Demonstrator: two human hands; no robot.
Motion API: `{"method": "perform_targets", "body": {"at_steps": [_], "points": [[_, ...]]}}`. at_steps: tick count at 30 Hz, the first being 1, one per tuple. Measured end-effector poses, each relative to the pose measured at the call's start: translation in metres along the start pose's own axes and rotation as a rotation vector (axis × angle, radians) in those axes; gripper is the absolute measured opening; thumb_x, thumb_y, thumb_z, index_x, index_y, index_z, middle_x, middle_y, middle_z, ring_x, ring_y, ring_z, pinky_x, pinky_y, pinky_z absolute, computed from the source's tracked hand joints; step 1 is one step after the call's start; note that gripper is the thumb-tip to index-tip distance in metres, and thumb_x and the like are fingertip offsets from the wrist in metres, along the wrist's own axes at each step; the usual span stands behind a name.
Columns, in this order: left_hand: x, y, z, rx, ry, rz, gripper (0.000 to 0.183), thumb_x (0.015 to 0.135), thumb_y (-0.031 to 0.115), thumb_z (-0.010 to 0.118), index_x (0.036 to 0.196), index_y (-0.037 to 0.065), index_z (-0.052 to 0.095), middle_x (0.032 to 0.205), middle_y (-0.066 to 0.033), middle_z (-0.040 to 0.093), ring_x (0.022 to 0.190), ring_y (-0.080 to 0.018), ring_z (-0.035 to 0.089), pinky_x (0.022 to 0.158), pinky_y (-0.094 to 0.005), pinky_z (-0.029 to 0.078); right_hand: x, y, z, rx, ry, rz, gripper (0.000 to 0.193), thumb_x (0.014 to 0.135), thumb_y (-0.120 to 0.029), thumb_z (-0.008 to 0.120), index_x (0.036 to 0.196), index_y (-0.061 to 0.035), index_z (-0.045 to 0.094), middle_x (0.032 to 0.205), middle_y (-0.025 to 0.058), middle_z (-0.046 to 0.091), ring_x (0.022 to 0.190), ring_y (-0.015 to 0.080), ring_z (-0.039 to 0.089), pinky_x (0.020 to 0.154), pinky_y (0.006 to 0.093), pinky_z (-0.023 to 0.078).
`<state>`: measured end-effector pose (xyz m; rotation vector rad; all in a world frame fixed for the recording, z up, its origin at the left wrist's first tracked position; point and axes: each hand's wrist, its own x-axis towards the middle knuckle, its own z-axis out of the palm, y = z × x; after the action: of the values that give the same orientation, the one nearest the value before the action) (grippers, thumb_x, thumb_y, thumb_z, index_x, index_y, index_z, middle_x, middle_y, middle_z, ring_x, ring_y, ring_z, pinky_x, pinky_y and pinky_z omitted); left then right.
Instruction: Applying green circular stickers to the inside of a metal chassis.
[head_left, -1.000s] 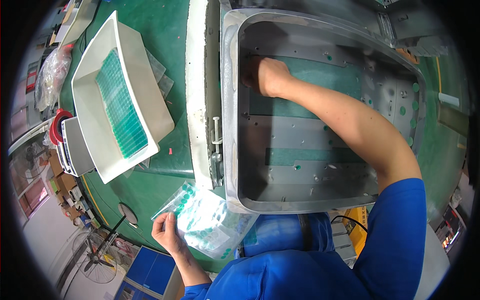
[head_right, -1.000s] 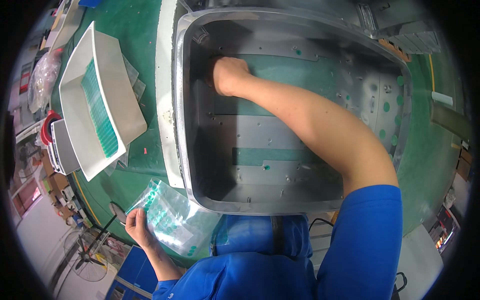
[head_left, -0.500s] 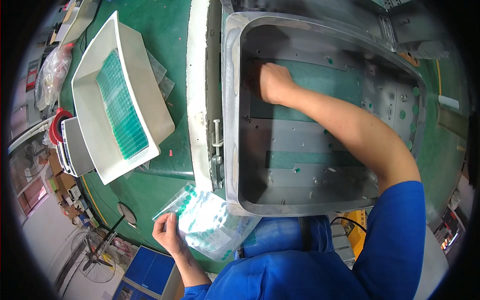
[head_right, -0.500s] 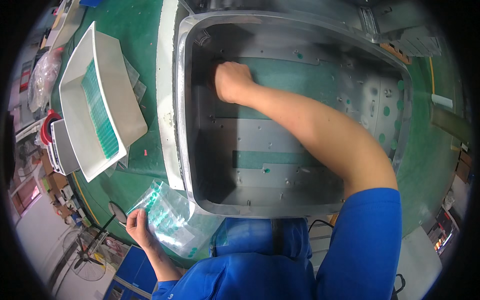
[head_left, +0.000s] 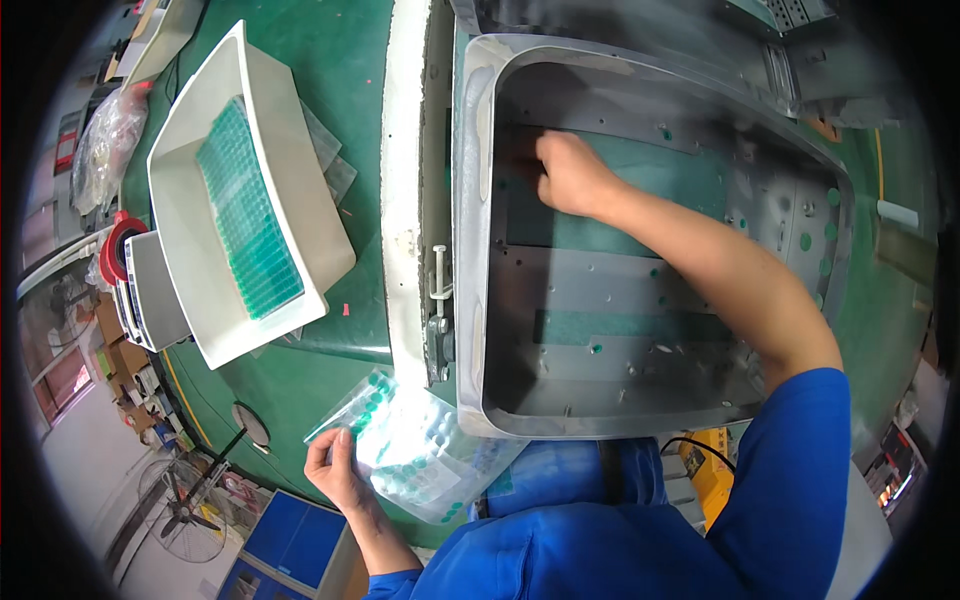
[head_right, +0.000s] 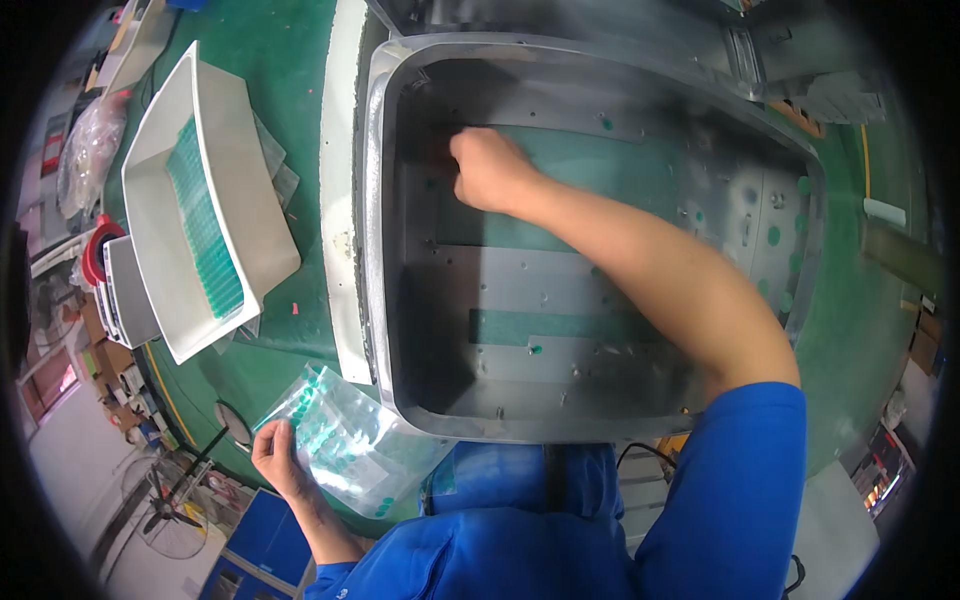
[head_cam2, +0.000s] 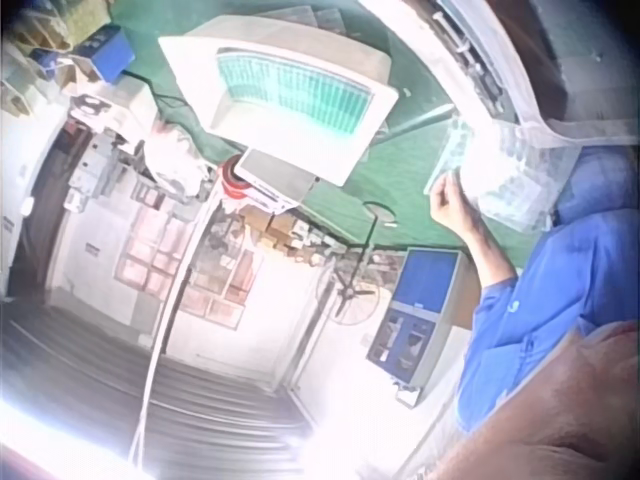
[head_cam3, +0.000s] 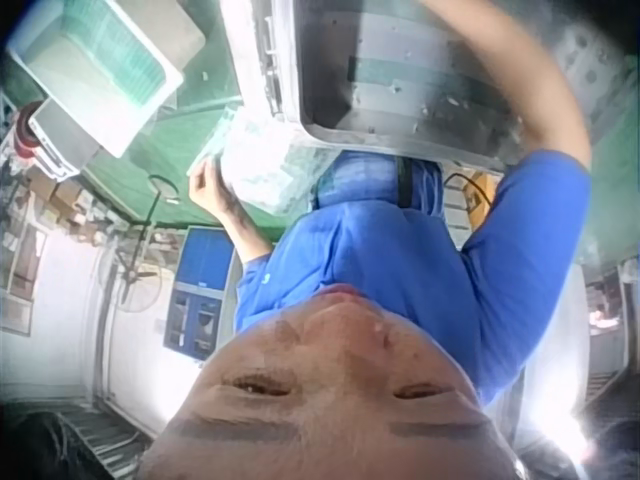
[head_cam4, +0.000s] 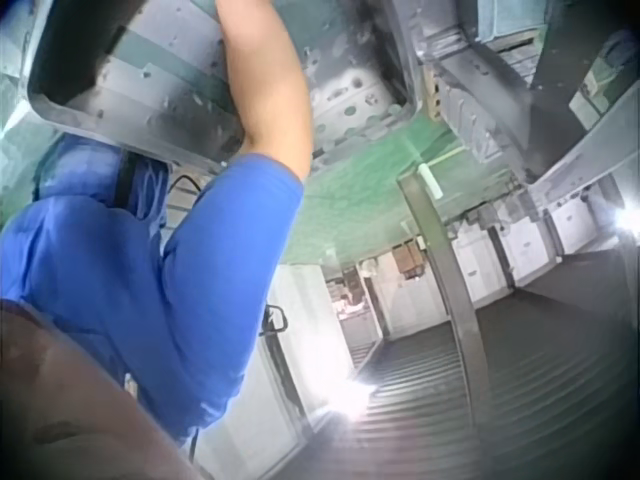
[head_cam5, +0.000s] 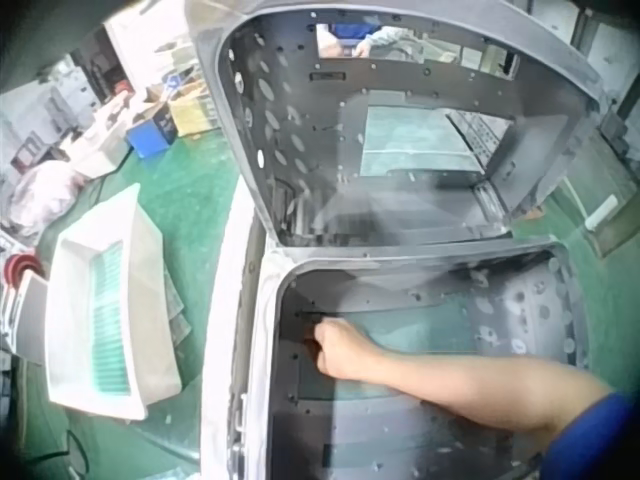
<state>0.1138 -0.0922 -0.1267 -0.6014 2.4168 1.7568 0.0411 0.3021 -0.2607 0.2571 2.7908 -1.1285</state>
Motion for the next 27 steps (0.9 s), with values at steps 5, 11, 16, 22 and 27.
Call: {"method": "perform_targets", "body": {"at_steps": [5,11,16,22,27], "points": [[0.003,0.005,-0.005,0.03,0.018,0.036,0.01,0.072,-0.001,0.066,0.08,-0.002,0.061,0.071,-0.003,0.059,0.062,-0.0065,0.051,0.059,-0.0169,0.04,-0.029,0.001,0.016,-0.159,0.181,-0.369,0.031,0.058,0.0,0.054,0.088,-0.0016,0.061,0.091,0.0162,0.057,0.088,0.0338,0.052,0.086,0.04,0.042],[-0.005,0.032,-0.009,-0.047,0.032,0.129,0.009,0.072,-0.001,0.066,0.08,-0.002,0.061,0.073,-0.0038,0.06,0.063,-0.0074,0.052,0.061,-0.0173,0.04,-0.056,-0.015,0.028,-0.553,0.162,-0.435,0.03,0.061,-0.012,0.057,0.086,0.0022,0.062,0.105,0.0191,0.052,0.099,0.0335,0.046,0.093,0.0373,0.035],[-0.029,0.082,0.001,-0.098,-0.062,0.234,0.009,0.07,-0.004,0.065,0.078,-0.002,0.061,0.071,-0.0031,0.059,0.06,-0.0064,0.051,0.055,-0.0172,0.04,-0.064,-0.03,0.02,-0.593,0.023,-0.387,0.018,0.072,-0.013,0.053,0.082,-0.0022,0.065,0.112,0.0165,0.053,0.105,0.0302,0.046,0.093,0.0355,0.035],[-0.047,0.109,0.033,0.11,-0.578,0.803,0.011,0.065,-0.001,0.071,0.074,0.001,0.065,0.066,-0.0058,0.063,0.048,-0.0089,0.052,0.043,-0.0186,0.038,-0.142,-0.121,-0.083,0.385,0.434,-0.174,0.022,0.079,-0.006,0.055,0.1,-0.0002,0.057,0.102,0.0138,0.057,0.097,0.0286,0.054,0.085,0.0348,0.041],[-0.075,0.109,0.069,-0.063,-0.916,1.189,0.016,0.063,0.001,0.072,0.077,0.003,0.065,0.064,-0.0047,0.059,0.047,-0.0143,0.052,0.042,-0.0233,0.039,-0.244,-0.192,-0.13,0.397,0.187,-0.314,0.032,0.071,-0.005,0.065,0.102,-0.0009,0.058,0.104,0.0119,0.057,0.096,0.0216,0.055,0.083,0.031,0.042]]}}
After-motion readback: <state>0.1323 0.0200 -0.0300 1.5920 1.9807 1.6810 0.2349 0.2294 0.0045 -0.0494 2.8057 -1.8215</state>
